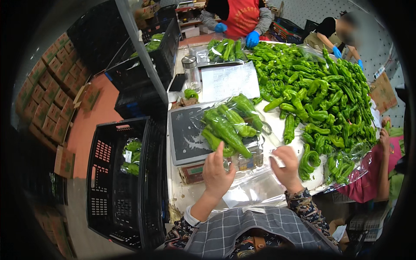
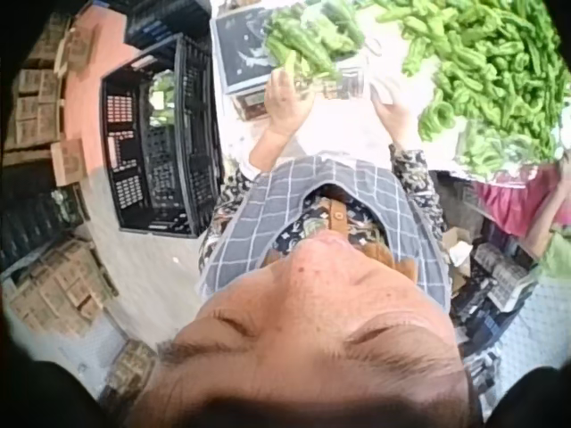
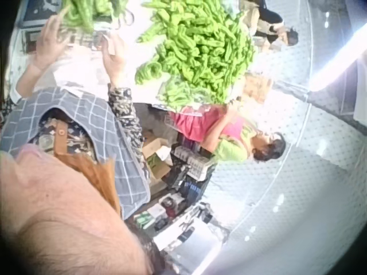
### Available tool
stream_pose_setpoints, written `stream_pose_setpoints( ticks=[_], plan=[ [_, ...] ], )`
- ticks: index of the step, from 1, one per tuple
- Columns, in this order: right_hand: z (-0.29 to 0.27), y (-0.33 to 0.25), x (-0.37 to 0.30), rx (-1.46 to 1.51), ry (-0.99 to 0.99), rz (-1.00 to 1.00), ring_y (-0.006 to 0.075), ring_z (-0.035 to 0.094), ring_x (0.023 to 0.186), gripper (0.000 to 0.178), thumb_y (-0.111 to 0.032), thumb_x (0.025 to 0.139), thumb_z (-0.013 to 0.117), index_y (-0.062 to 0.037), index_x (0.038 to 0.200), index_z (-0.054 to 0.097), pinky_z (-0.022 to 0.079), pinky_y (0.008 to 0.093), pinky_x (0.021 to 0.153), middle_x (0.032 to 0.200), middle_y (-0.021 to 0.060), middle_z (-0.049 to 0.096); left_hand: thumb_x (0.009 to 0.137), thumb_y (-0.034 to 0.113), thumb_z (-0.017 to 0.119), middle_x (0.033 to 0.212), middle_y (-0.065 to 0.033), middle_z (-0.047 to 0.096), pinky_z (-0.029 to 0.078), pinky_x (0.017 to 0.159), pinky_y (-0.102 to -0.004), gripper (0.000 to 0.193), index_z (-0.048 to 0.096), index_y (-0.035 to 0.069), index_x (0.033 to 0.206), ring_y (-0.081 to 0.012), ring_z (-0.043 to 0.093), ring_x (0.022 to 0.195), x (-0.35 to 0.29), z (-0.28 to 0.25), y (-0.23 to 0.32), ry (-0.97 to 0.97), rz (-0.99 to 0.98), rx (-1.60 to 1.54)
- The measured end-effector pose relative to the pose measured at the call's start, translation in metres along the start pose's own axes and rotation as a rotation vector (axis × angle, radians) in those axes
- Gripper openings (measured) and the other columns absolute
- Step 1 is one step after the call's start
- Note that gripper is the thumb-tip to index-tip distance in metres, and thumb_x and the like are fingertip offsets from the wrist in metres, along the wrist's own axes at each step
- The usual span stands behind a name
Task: The person packs green peppers into plastic bags, weighs them on a digital scale, and places the sealed bags into a black crate. They also pour peppers from a cardboard box onto the table to replenish the supply.
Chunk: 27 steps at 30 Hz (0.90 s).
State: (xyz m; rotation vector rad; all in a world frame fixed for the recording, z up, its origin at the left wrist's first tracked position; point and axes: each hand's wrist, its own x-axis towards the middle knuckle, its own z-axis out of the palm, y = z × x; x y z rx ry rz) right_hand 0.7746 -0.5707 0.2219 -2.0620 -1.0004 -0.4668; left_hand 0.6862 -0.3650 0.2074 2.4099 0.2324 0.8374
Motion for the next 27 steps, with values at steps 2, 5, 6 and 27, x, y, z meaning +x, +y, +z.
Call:
stream_pose_setpoints(
  ticks=[2, 5, 6, 27],
  plan=[
    [-0.007, -0.009, 0.019, -0.198, 0.179, 0.014, 0.0294, 0.051, 0.096, 0.053, -0.004, 0.057, 0.074, -0.0027, 0.107, 0.055, 0.041, 0.0373, 0.083, 0.108, 0.0148, 0.054, 0.066, 0.008, 0.067, 0.085, -0.0079, 0.047, 0.044, 0.062, -0.0316, 0.082, 0.024, 0.006, 0.135, -0.0203, 0.051, 0.075, -0.015, -0.007, -0.010, -0.070, -0.170, -0.024],
    [0.007, 0.017, 0.024, -0.124, 0.038, 0.257, 0.0204, 0.053, 0.080, 0.042, -0.007, 0.067, 0.070, -0.0007, 0.106, 0.055, 0.043, 0.0324, 0.071, 0.090, 0.0100, 0.056, 0.076, 0.014, 0.060, 0.079, -0.0093, 0.059, 0.046, 0.058, -0.0365, 0.086, 0.003, 0.009, 0.140, -0.0242, 0.058, 0.062, -0.024, -0.007, -0.015, -0.371, -0.469, -0.244],
    [0.012, 0.036, 0.016, -0.032, -0.051, 0.422, 0.0164, 0.054, 0.072, 0.035, -0.008, 0.072, 0.066, 0.0003, 0.105, 0.055, 0.043, 0.0298, 0.065, 0.081, 0.0072, 0.056, 0.080, 0.014, 0.053, 0.079, -0.0121, 0.061, 0.047, 0.061, -0.0393, 0.080, 0.002, 0.011, 0.141, -0.0271, 0.060, 0.066, -0.029, 0.004, -0.025, -0.404, -0.453, -0.324],
    [-0.044, -0.031, 0.141, 1.170, 0.074, 0.518, 0.0034, 0.040, 0.044, 0.010, -0.014, 0.083, 0.055, -0.0052, 0.088, 0.056, 0.032, 0.0174, 0.040, 0.061, -0.0041, 0.049, 0.087, 0.005, 0.041, 0.056, 0.0003, 0.044, 0.033, 0.042, -0.0195, 0.019, 0.054, 0.004, 0.102, -0.0069, 0.040, 0.045, 0.113, -0.117, 0.008, 0.131, -0.074, -1.269]
  ],
)
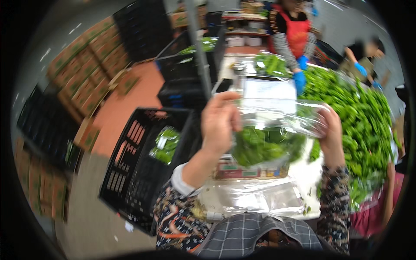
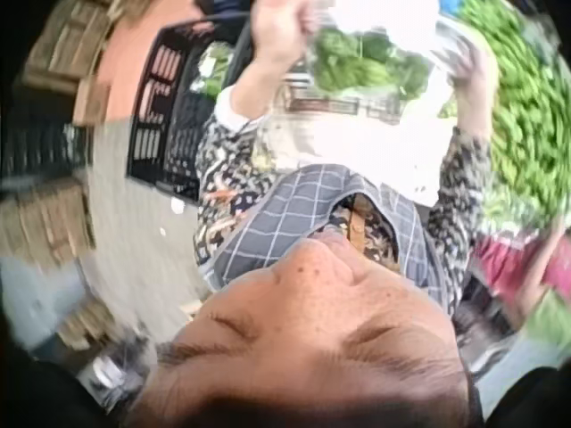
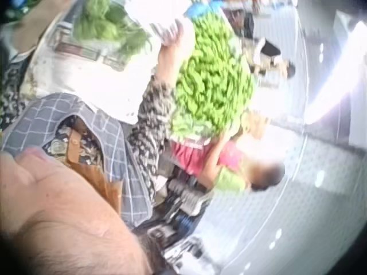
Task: The person packs green peppers into plastic bags, weighs them on a digital scale, and places the sealed bags into a black crate. They also pour peppers from a cardboard box onto the table to replenish the supply.
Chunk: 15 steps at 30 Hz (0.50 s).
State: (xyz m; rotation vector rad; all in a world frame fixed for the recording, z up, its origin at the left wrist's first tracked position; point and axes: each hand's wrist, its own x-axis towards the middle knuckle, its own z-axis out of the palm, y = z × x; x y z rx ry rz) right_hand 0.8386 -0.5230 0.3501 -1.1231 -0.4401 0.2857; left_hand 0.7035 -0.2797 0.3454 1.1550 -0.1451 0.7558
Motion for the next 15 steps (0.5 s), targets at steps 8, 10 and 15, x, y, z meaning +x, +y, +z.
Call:
stream_pose_setpoints(
  ticks=[8, 10, 15],
  plan=[
    [-0.038, 0.083, -0.004, -0.324, -0.079, 0.229, 0.0026, 0.043, 0.051, 0.014, -0.019, 0.089, 0.052, -0.0060, 0.087, 0.057, 0.033, 0.0162, 0.046, 0.061, -0.0043, 0.049, 0.088, 0.007, 0.046, 0.068, -0.0030, 0.060, 0.037, 0.049, -0.0169, 0.021, 0.059, 0.003, 0.105, -0.0056, 0.052, 0.057, -0.063, -0.059, -0.060, 0.121, -0.286, 0.437],
    [-0.056, 0.117, -0.028, -0.335, -0.093, 0.343, 0.0029, 0.044, 0.057, 0.014, -0.018, 0.088, 0.052, -0.0052, 0.090, 0.058, 0.036, 0.0175, 0.051, 0.065, -0.0046, 0.050, 0.091, 0.009, 0.045, 0.070, -0.0026, 0.060, 0.042, 0.057, -0.0180, 0.023, 0.059, 0.002, 0.108, -0.0058, 0.052, 0.061, -0.102, -0.079, -0.083, 0.070, -0.488, 0.526],
    [-0.079, 0.122, -0.087, -0.312, -0.001, 0.557, 0.0031, 0.046, 0.056, 0.017, -0.012, 0.082, 0.060, -0.0035, 0.097, 0.058, 0.039, 0.0171, 0.052, 0.066, -0.0044, 0.052, 0.090, 0.010, 0.048, 0.074, -0.0038, 0.062, 0.042, 0.058, -0.0181, 0.024, 0.058, 0.002, 0.110, -0.0063, 0.054, 0.064, -0.150, -0.083, -0.090, -0.002, -0.630, 0.457]
  ],
)
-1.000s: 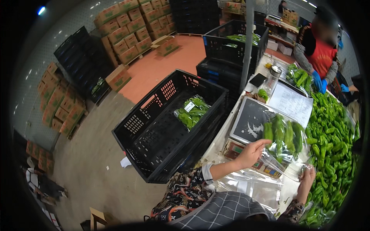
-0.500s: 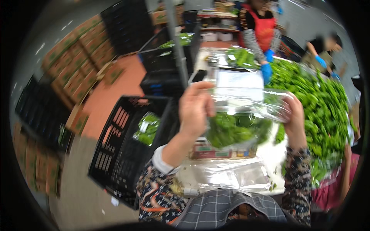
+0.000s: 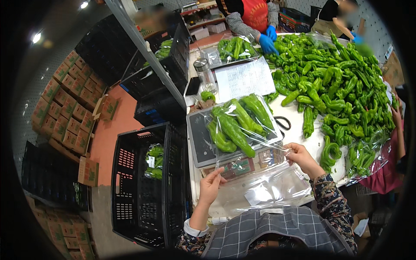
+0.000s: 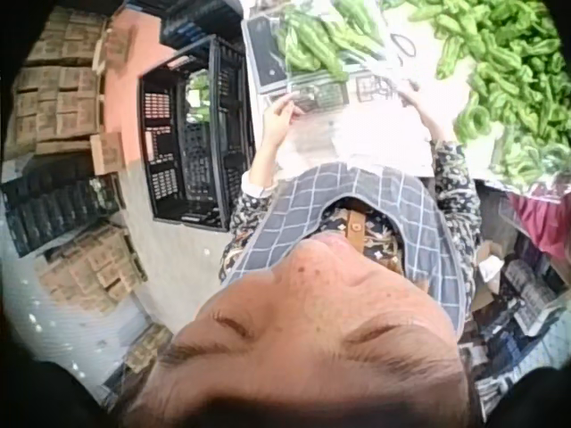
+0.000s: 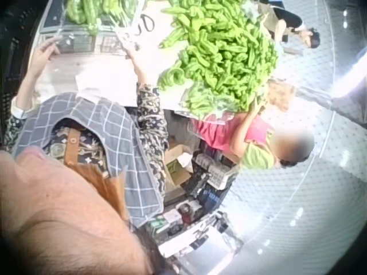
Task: The person packs green peppers into plastic bags, weighs them on a digital scale, and places the sealed bags into a black crate. They also pour peppers from a cardboard box onto the table to replenish the supply.
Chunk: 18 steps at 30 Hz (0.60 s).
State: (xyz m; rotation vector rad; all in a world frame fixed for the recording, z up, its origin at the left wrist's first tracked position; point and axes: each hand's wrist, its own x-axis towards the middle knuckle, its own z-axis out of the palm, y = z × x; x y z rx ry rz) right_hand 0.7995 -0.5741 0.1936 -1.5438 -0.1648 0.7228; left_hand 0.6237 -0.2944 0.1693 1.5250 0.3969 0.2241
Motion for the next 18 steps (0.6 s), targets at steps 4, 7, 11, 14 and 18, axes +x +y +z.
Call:
stream_pose_setpoints(
  ticks=[4, 7, 11, 14, 18],
  plan=[
    [-0.007, 0.001, -0.013, -0.030, -0.047, -0.003, 0.0043, 0.047, 0.060, 0.026, -0.010, 0.078, 0.062, -0.0030, 0.102, 0.056, 0.040, 0.0180, 0.056, 0.072, -0.0032, 0.053, 0.086, 0.011, 0.054, 0.077, -0.0032, 0.063, 0.042, 0.058, -0.0186, 0.023, 0.060, 0.001, 0.106, -0.0063, 0.056, 0.067, -0.005, -0.002, 0.015, -0.065, -0.035, 0.034],
    [0.000, -0.012, -0.015, -0.305, 0.157, -0.296, 0.0084, 0.051, 0.076, 0.037, -0.009, 0.075, 0.063, -0.0043, 0.110, 0.052, 0.040, 0.0204, 0.066, 0.090, 0.0021, 0.053, 0.084, 0.011, 0.056, 0.079, -0.0038, 0.064, 0.043, 0.058, -0.0187, 0.021, 0.061, 0.000, 0.102, -0.0069, 0.057, 0.068, -0.006, -0.004, 0.024, -0.067, -0.053, 0.011],
    [0.041, -0.050, -0.032, -0.631, 0.354, -0.783, 0.0217, 0.049, 0.098, 0.042, -0.004, 0.067, 0.064, -0.0025, 0.108, 0.053, 0.038, 0.0304, 0.085, 0.105, 0.0092, 0.051, 0.086, 0.011, 0.050, 0.076, -0.0048, 0.064, 0.043, 0.057, -0.0189, 0.023, 0.060, 0.002, 0.105, -0.0080, 0.058, 0.066, -0.007, -0.004, 0.030, -0.035, -0.103, 0.016],
    [0.083, -0.058, -0.035, -0.590, 0.103, -0.902, 0.0250, 0.052, 0.092, 0.030, -0.002, 0.066, 0.066, -0.0035, 0.095, 0.059, 0.042, 0.0335, 0.079, 0.095, 0.0107, 0.056, 0.089, 0.011, 0.043, 0.072, -0.0026, 0.062, 0.043, 0.056, -0.0185, 0.029, 0.056, 0.004, 0.114, -0.0081, 0.058, 0.064, -0.005, -0.001, 0.040, -0.091, -0.144, 0.040],
    [0.136, -0.041, -0.021, -0.724, -0.144, -1.073, 0.0232, 0.054, 0.083, 0.022, -0.009, 0.064, 0.070, -0.0090, 0.085, 0.062, 0.041, 0.0344, 0.069, 0.085, 0.0050, 0.058, 0.089, 0.009, 0.041, 0.068, -0.0015, 0.059, 0.043, 0.058, -0.0199, 0.035, 0.050, 0.004, 0.123, -0.0057, 0.056, 0.064, -0.011, 0.007, 0.049, -0.087, -0.139, 0.008]
  ],
)
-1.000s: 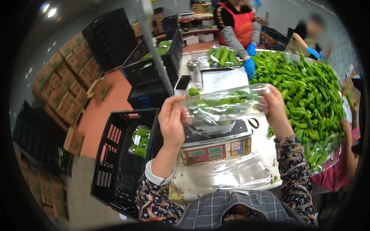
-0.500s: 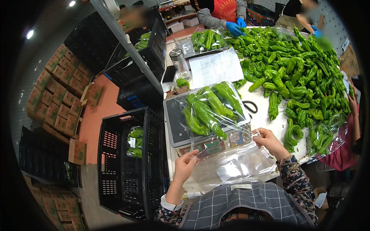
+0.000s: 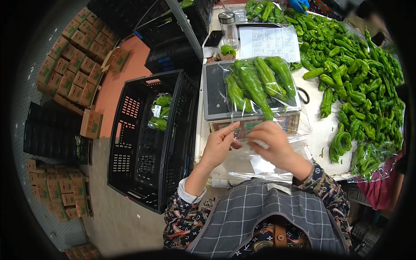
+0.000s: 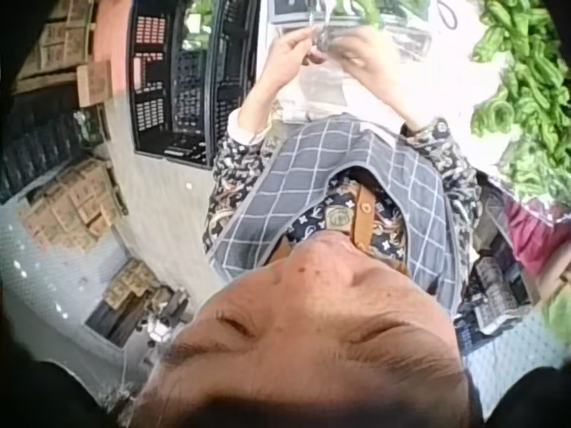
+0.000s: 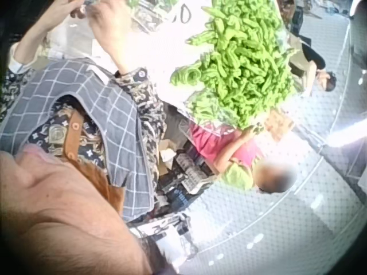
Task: The person packs green peppers into plastic bags, weighs them on a digital scale, and places the sealed bags into a black crate. They also pour peppers from a cardboard box onto the table to replenish the supply.
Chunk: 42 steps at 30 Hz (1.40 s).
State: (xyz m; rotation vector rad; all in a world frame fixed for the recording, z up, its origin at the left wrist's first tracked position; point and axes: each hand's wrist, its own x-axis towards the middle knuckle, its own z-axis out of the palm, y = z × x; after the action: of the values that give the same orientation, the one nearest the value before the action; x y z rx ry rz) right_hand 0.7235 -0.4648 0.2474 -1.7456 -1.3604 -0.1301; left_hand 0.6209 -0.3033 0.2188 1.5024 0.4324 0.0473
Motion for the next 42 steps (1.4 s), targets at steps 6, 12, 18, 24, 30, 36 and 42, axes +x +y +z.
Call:
stream_pose_setpoints(
  ticks=[6, 12, 18, 24, 30, 36, 42],
  plan=[
    [0.035, 0.000, -0.006, -0.303, -0.150, -0.203, 0.0192, 0.050, 0.078, 0.007, -0.012, 0.069, 0.054, -0.0106, 0.076, 0.054, 0.038, 0.0318, 0.071, 0.078, 0.0018, 0.050, 0.087, 0.004, 0.041, 0.062, 0.0030, 0.049, 0.040, 0.052, -0.0211, 0.038, 0.048, 0.004, 0.125, -0.0036, 0.044, 0.057, 0.003, 0.011, -0.011, 0.043, 0.118, 0.007],
    [0.013, -0.012, -0.014, 0.022, -0.292, -0.179, 0.0245, 0.048, 0.077, 0.016, -0.009, 0.069, 0.064, -0.0088, 0.076, 0.050, 0.037, 0.0354, 0.072, 0.077, 0.0061, 0.049, 0.088, 0.002, 0.038, 0.060, -0.0008, 0.053, 0.047, 0.058, -0.0222, 0.038, 0.047, 0.005, 0.125, -0.0072, 0.054, 0.058, 0.015, 0.005, -0.015, 0.137, 0.201, -0.098],
    [0.010, -0.010, -0.002, -0.069, -0.026, -0.020, 0.0253, 0.049, 0.083, 0.016, -0.010, 0.068, 0.065, -0.0083, 0.077, 0.052, 0.037, 0.0357, 0.074, 0.084, 0.0053, 0.052, 0.091, 0.007, 0.039, 0.067, -0.0023, 0.057, 0.045, 0.057, -0.0216, 0.037, 0.045, 0.006, 0.128, -0.0070, 0.057, 0.062, 0.005, 0.006, -0.010, 0.041, 0.131, 0.002],
    [0.036, 0.000, -0.008, -0.236, -0.154, -0.089, 0.0243, 0.050, 0.078, 0.017, -0.007, 0.066, 0.065, -0.0078, 0.079, 0.054, 0.037, 0.0352, 0.074, 0.081, 0.0053, 0.052, 0.089, 0.003, 0.040, 0.063, 0.0032, 0.048, 0.040, 0.056, -0.0193, 0.039, 0.045, 0.006, 0.127, -0.0032, 0.047, 0.059, 0.005, 0.018, -0.013, 0.081, 0.198, 0.031],
    [0.016, -0.007, -0.006, 0.043, -0.265, 0.072, 0.0248, 0.049, 0.083, 0.012, -0.009, 0.074, 0.061, -0.0051, 0.080, 0.051, 0.038, 0.0352, 0.075, 0.080, 0.0071, 0.050, 0.088, 0.002, 0.039, 0.064, 0.0040, 0.047, 0.042, 0.056, -0.0194, 0.040, 0.045, 0.006, 0.128, -0.0030, 0.049, 0.060, 0.006, 0.018, -0.013, 0.054, 0.222, -0.026],
    [-0.048, 0.015, -0.023, 1.067, 0.219, 0.548, 0.0170, 0.055, 0.075, 0.009, -0.013, 0.087, 0.051, -0.0101, 0.085, 0.043, 0.045, 0.0365, 0.084, 0.076, 0.0029, 0.053, 0.089, 0.003, 0.037, 0.065, 0.0043, 0.050, 0.045, 0.059, -0.0197, 0.042, 0.041, 0.008, 0.131, -0.0070, 0.057, 0.061, 0.003, -0.001, -0.016, 0.040, 0.116, -0.139],
    [-0.256, 0.137, -0.097, 0.677, 1.102, 0.449, 0.0062, 0.029, 0.048, 0.009, -0.010, 0.087, 0.050, -0.0097, 0.079, 0.045, 0.027, 0.0205, 0.044, 0.066, -0.0017, 0.045, 0.089, 0.005, 0.036, 0.073, -0.0007, 0.059, 0.050, 0.063, -0.0256, 0.042, 0.039, 0.007, 0.131, -0.0102, 0.057, 0.059, -0.006, -0.022, -0.026, -0.128, 0.095, -0.174]
  ],
)
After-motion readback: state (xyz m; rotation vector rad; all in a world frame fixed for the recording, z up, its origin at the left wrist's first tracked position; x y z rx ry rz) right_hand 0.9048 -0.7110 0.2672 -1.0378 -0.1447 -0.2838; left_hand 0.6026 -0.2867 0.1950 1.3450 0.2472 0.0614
